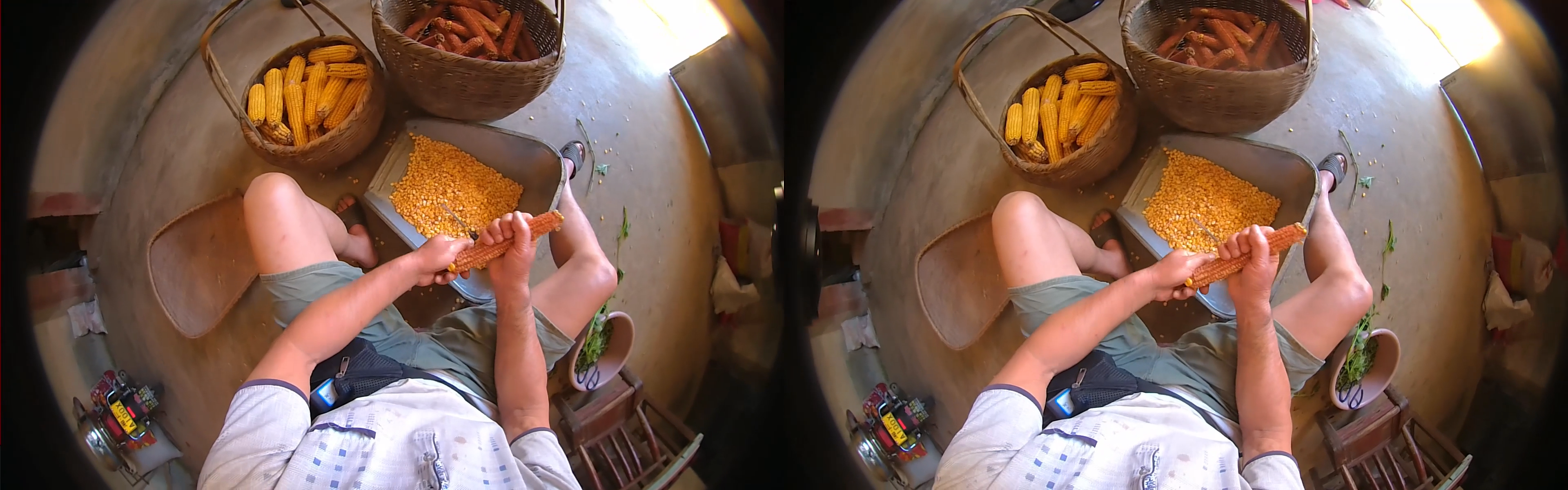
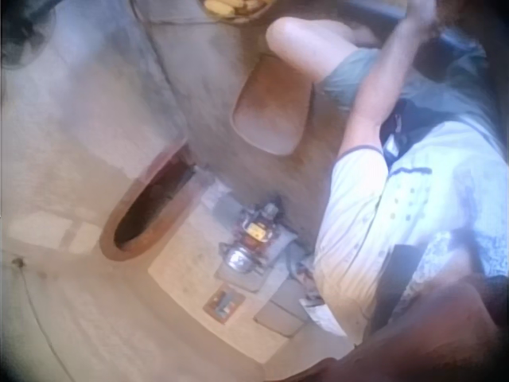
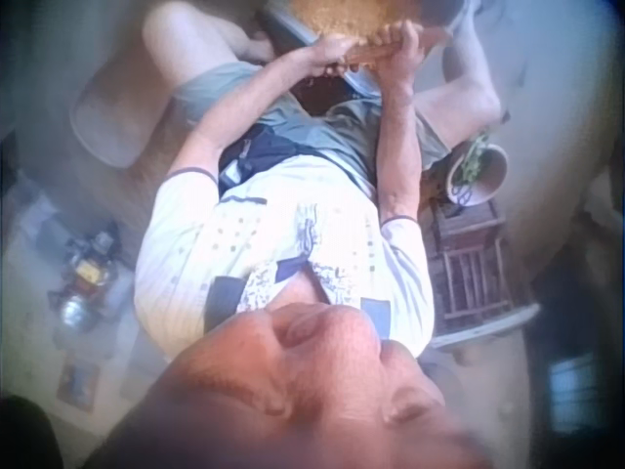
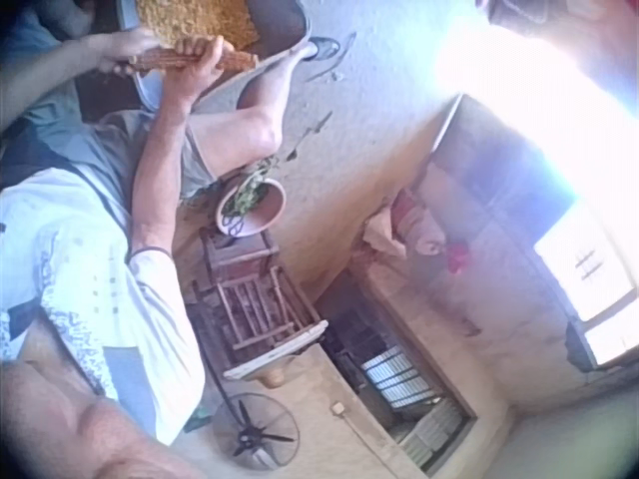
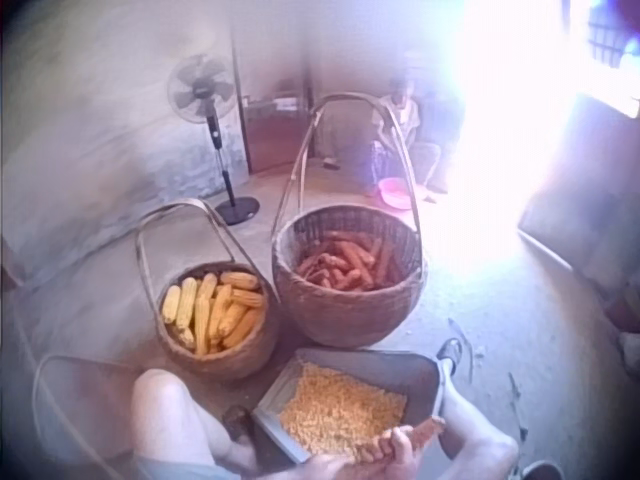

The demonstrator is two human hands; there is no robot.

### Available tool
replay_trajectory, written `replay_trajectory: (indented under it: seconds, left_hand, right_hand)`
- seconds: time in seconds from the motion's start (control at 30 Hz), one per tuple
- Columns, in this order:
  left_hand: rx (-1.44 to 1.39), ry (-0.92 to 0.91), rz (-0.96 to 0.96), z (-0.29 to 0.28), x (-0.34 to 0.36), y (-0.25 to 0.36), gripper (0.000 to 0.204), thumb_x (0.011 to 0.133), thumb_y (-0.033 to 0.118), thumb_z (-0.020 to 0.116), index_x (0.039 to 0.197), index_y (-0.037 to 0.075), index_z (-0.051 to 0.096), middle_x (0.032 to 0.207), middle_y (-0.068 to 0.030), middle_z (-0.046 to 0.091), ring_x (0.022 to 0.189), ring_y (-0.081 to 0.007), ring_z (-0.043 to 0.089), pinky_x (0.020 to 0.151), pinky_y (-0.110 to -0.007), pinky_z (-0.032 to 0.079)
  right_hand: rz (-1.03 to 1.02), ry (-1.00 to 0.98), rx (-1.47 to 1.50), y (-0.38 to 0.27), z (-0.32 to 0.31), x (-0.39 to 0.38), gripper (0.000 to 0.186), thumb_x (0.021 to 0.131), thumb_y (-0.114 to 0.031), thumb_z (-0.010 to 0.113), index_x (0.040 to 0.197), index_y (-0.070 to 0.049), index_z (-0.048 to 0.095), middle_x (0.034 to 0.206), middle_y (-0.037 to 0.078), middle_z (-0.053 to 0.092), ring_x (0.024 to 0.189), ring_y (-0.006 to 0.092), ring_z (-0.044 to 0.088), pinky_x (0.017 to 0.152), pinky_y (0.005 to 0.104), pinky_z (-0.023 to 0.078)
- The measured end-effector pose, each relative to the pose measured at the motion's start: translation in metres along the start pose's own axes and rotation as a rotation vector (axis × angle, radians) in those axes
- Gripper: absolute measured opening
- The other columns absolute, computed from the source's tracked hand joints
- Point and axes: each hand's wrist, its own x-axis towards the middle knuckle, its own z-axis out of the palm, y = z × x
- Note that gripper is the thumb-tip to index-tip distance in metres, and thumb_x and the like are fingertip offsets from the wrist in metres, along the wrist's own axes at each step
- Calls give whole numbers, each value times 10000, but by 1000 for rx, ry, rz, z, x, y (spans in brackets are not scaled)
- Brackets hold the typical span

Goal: The person removes kernels from corn cobs into a metal tray using hands and a knife, taking an additional ear of corn from a basket to shell.

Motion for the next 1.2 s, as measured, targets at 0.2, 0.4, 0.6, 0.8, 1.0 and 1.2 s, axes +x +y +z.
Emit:
replay_trajectory:
  seconds: [0.2,0.4,0.6,0.8,1.0,1.2]
  left_hand:
    - [-60,-41,171,-5,3,-8,389,1008,430,504,991,48,575,683,-70,603,423,-90,477,359,-221,357]
    - [258,120,401,6,-4,-11,417,937,446,643,1010,40,582,696,-30,583,536,-65,501,467,-226,419]
    - [539,333,864,18,-8,-21,335,982,348,581,944,16,582,674,-28,553,600,-105,507,575,-303,444]
    - [144,192,696,15,-2,-23,298,1024,252,436,849,38,546,633,-18,529,545,-106,483,515,-286,411]
    - [-164,63,347,8,-6,-6,241,1039,294,465,958,80,542,658,8,489,512,-63,443,430,-217,328]
    - [-38,240,500,-3,14,-18,267,1008,297,565,994,31,590,678,-42,599,526,-89,518,473,-242,418]
  right_hand:
    - [-37,1,189,-5,-11,8,157,987,-138,556,872,-174,455,715,-26,387,642,106,382,602,292,407]
    - [-84,158,143,-7,-22,19,162,987,-170,579,876,-161,461,725,-23,405,655,114,398,630,303,423]
    - [-35,121,216,-9,-29,19,211,990,-201,587,834,-149,453,719,-24,407,646,105,390,618,293,407]
    - [12,13,366,-14,-34,21,262,997,-233,575,788,-137,450,698,-22,388,634,111,379,614,290,389]
    - [18,55,358,-15,-33,25,265,993,-248,579,793,-113,466,697,-18,415,658,131,415,663,303,420]
    - [-74,81,40,-14,-21,22,176,977,-212,591,871,-80,546,854,25,594,790,147,554,759,311,469]
